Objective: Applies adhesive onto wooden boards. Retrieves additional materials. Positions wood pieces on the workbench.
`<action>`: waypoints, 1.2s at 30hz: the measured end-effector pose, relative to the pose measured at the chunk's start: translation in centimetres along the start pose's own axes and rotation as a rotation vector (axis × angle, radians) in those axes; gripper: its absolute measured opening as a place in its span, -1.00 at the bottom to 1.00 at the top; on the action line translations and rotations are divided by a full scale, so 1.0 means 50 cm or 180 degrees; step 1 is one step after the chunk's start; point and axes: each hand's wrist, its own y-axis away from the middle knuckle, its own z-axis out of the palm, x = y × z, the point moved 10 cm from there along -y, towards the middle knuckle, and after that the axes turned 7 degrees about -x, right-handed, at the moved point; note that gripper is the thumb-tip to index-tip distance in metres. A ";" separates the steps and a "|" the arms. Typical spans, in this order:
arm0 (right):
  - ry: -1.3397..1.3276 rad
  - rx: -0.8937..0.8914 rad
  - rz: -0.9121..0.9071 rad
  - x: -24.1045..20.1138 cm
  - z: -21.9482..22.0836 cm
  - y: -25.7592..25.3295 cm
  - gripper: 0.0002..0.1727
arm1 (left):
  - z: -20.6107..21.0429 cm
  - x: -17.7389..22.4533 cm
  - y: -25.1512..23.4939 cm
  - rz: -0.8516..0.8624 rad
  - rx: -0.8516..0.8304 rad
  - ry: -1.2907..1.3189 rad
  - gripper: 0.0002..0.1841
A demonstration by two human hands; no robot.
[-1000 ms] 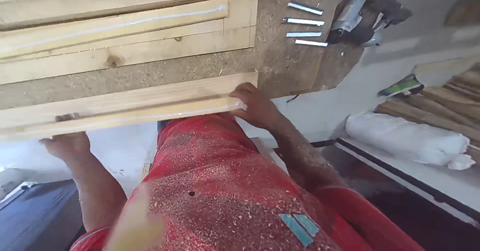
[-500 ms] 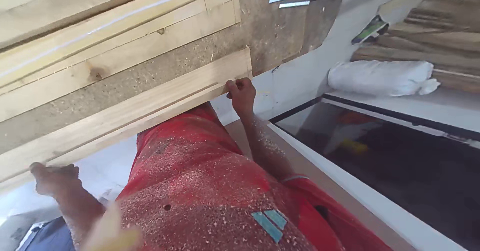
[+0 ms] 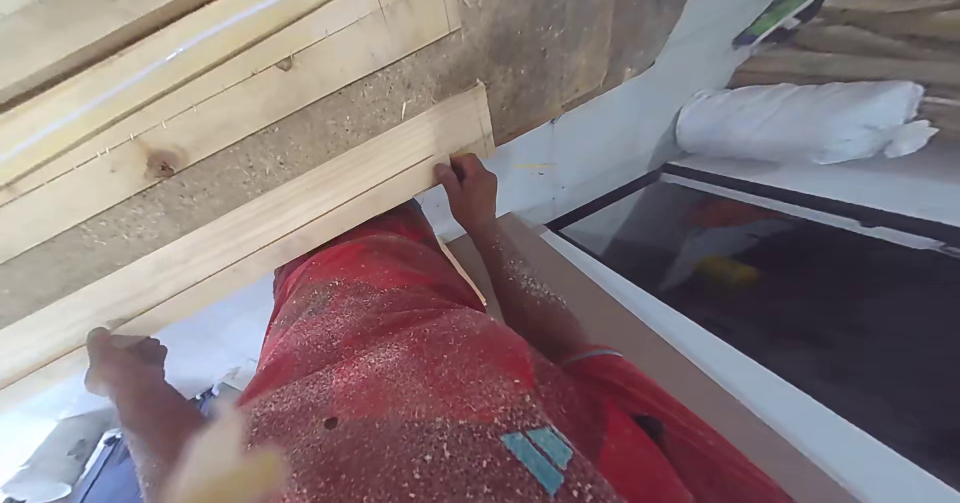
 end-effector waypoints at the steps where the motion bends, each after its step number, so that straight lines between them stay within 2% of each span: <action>1: 0.0011 -0.0019 -0.0007 -0.002 0.001 -0.004 -0.57 | 0.002 0.004 -0.004 0.0015 -0.0006 -0.0040 -0.51; 20: -0.0014 0.0284 0.0028 0.012 0.016 -0.023 -0.54 | 0.005 0.014 -0.024 -0.0063 0.0174 -0.0322 -0.48; 28: 0.0016 0.0125 0.0207 0.006 0.012 -0.020 -0.54 | 0.007 0.016 -0.014 -0.0034 0.0232 -0.0388 -0.49; 33: 0.0065 -0.0158 0.0399 0.005 0.015 -0.026 -0.52 | 0.009 0.025 -0.010 -0.0071 0.0101 -0.0549 -0.45; 36: 0.0254 -0.0550 0.0628 -0.002 0.017 -0.018 -0.47 | -0.008 0.012 -0.013 -0.0177 0.0069 -0.0625 -0.34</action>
